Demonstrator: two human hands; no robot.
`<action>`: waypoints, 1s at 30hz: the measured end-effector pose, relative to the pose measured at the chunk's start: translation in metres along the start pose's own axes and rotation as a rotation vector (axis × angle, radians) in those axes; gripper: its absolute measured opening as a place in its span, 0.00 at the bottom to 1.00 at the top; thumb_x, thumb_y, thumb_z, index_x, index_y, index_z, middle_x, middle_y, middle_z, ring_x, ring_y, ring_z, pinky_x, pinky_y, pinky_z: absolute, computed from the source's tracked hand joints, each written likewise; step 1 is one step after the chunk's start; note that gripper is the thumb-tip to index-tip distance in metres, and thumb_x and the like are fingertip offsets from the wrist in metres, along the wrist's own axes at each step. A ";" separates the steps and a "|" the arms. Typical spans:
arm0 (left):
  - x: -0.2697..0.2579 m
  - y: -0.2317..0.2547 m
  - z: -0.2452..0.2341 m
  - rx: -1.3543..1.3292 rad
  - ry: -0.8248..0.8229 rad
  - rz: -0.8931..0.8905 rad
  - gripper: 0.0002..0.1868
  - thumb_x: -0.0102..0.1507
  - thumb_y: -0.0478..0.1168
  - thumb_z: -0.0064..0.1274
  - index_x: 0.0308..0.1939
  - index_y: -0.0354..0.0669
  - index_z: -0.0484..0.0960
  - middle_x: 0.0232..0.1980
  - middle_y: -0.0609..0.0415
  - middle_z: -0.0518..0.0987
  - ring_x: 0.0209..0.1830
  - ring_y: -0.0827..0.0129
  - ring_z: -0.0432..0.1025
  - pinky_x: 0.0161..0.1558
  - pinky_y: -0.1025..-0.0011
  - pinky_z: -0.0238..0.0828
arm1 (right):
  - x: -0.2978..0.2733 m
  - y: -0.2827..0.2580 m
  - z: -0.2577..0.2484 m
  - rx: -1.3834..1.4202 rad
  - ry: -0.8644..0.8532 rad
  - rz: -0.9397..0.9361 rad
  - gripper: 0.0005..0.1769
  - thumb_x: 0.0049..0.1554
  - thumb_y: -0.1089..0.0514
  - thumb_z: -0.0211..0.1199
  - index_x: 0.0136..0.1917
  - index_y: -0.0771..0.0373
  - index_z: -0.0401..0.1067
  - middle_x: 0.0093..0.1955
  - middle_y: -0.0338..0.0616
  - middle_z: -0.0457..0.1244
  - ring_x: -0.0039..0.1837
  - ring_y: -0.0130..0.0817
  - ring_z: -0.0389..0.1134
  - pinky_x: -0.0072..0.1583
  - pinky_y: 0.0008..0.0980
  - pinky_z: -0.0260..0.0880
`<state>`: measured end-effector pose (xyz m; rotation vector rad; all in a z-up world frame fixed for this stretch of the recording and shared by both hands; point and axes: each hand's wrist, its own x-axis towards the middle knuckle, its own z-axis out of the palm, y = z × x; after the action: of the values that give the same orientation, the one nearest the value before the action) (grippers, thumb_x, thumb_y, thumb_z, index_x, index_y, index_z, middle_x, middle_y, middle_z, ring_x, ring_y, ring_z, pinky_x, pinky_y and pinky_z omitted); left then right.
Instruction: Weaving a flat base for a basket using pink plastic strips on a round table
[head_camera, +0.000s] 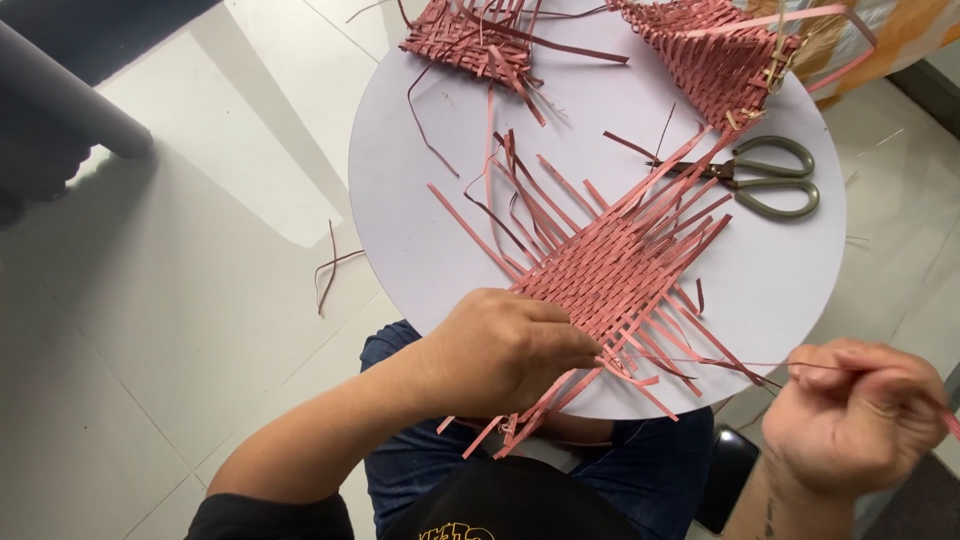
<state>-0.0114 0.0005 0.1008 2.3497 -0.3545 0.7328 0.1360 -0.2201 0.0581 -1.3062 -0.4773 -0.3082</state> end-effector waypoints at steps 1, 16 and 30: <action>0.000 -0.002 0.000 -0.010 -0.031 0.017 0.07 0.55 0.36 0.44 0.34 0.47 0.77 0.26 0.58 0.75 0.25 0.67 0.70 0.21 0.72 0.60 | 0.002 -0.006 0.003 -0.003 0.038 0.057 0.19 0.56 0.44 0.55 0.37 0.59 0.58 0.29 0.42 0.49 0.30 0.24 0.50 0.33 0.21 0.48; 0.074 -0.022 0.038 -0.033 -0.093 -0.124 0.09 0.58 0.43 0.39 0.28 0.47 0.73 0.20 0.55 0.74 0.20 0.58 0.69 0.18 0.62 0.61 | 0.012 -0.055 -0.013 -0.700 -0.720 -0.012 0.06 0.41 0.53 0.59 0.28 0.56 0.70 0.29 0.31 0.64 0.32 0.16 0.64 0.40 0.16 0.60; 0.097 -0.024 0.057 0.026 -0.357 -0.055 0.10 0.56 0.43 0.34 0.25 0.47 0.70 0.21 0.53 0.73 0.20 0.52 0.67 0.19 0.57 0.58 | 0.036 -0.022 0.017 -0.731 -0.596 -0.524 0.08 0.52 0.64 0.56 0.43 0.72 0.70 0.41 0.51 0.64 0.41 0.38 0.65 0.46 0.30 0.63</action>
<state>0.1007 -0.0249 0.1092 2.5026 -0.4316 0.2897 0.1543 -0.2071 0.0976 -1.9825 -1.3076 -0.5618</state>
